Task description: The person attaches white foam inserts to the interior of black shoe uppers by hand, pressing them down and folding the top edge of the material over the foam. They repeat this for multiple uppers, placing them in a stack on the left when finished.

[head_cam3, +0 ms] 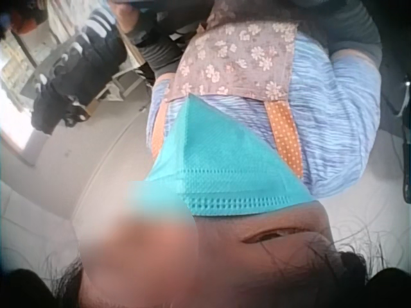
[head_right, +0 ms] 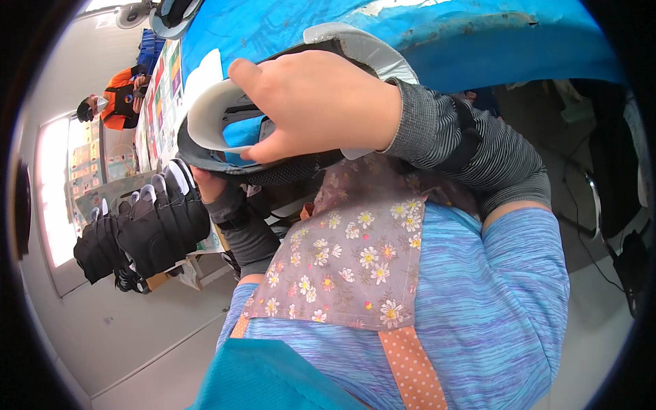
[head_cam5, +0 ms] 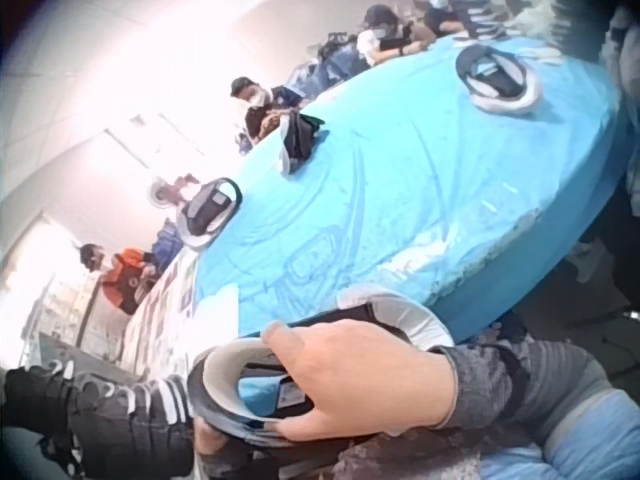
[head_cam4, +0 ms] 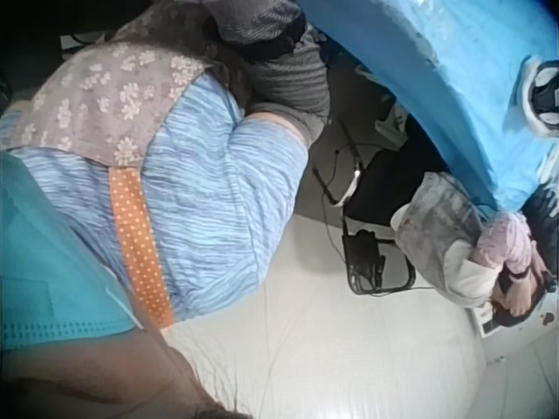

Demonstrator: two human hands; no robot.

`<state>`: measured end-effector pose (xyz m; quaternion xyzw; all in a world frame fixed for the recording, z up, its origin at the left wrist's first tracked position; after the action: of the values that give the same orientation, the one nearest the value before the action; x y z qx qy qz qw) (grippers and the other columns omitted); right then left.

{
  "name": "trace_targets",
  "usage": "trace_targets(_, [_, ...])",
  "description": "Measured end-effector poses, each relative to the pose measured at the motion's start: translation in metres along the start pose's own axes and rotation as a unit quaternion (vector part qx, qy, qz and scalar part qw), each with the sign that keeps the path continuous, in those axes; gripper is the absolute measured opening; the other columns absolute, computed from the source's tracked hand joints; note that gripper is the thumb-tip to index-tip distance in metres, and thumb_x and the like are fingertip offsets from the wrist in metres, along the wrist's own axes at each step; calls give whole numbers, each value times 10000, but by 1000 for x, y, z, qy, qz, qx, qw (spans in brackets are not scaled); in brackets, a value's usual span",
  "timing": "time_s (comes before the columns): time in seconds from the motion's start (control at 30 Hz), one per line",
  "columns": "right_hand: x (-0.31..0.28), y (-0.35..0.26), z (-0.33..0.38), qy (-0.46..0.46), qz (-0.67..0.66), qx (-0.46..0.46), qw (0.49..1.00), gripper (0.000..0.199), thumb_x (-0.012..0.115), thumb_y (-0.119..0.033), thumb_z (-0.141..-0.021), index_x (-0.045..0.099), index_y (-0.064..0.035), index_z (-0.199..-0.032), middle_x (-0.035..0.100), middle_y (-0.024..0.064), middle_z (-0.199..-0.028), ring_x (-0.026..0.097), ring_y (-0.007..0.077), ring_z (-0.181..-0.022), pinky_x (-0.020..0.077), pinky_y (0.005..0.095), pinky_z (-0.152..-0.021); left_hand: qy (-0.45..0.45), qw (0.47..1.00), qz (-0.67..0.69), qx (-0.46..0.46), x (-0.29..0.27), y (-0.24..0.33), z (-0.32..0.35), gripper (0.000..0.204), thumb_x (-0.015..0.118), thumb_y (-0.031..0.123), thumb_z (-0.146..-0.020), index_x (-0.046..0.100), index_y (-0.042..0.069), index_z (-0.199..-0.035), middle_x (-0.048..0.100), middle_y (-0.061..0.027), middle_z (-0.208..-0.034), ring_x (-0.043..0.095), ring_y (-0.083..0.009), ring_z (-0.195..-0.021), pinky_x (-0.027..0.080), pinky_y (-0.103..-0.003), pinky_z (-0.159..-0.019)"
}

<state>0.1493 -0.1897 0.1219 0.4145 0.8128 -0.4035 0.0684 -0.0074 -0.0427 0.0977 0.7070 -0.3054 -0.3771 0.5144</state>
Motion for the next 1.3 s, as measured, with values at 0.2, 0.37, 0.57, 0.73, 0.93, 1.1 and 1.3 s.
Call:
trace_targets(0.2, [19,-2,0,-50,-34,21,998,618,824,-399,-751,527,20,-1096,670,202,-791,693,382,-762,546,440,-663,52,999,11,7,1,2,-4,1176,768,759,-678,407,-61,-1440,545,-191,-1369,565,-285,-1249,460,-418,-1048])
trace_targets(0.37, [34,-3,4,-76,-51,24,996,658,848,-380,-726,506,6,-1133,658,203,-809,682,385,-783,537,445,-672,42,999,1,26,4,2,-6,1184,754,759,-674,408,-69,-1446,526,-216,-1414,543,-301,-1297,427,-433,-1092])
trace_targets(0.57, [33,-5,4,-33,-43,-1,999,635,846,-367,-728,507,-4,-1124,648,192,-803,679,384,-778,537,443,-669,51,999,6,11,11,4,-7,1215,709,795,-650,415,-80,-1439,503,-233,-1443,528,-320,-1318,412,-448,-1113])
trace_targets(0.73, [30,-8,4,1,-22,-35,999,588,843,-388,-704,529,2,-1011,672,169,-753,699,363,-746,549,433,-662,56,998,13,12,11,4,-6,1209,735,776,-639,421,-76,-1438,488,-244,-1463,521,-333,-1332,410,-453,-1122])
trace_targets(0.93, [37,-5,4,-41,-39,-12,998,627,849,-314,-710,493,-13,-1130,662,173,-881,676,379,-831,532,444,-711,53,998,15,21,13,7,-9,1189,739,756,-644,422,-71,-1438,469,-256,-1482,514,-337,-1341,407,-460,-1127])
trace_targets(1.1, [35,-6,2,-25,-30,-19,999,607,848,-350,-709,509,-8,-1079,672,168,-833,690,369,-800,542,437,-689,47,998,20,35,14,8,-9,1160,718,744,-671,423,-80,-1433,462,-260,-1487,511,-339,-1344,398,-466,-1133])
trace_targets(1.3, [32,-4,2,-20,-19,-10,1000,601,846,-398,-703,533,-2,-1029,684,160,-789,709,350,-769,554,428,-668,35,999,-5,39,14,11,-12,1174,717,759,-667,423,-83,-1430,454,-267,-1492,514,-343,-1341,402,-465,-1131])
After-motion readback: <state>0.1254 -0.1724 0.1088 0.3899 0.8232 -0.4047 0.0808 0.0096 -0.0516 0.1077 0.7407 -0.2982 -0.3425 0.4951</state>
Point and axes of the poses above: each hand's wrist, its own z-axis away from the middle knuckle, its own x-axis out of the palm, y = z × x, the point moved 8 cm from there along -z, towards the middle knuckle
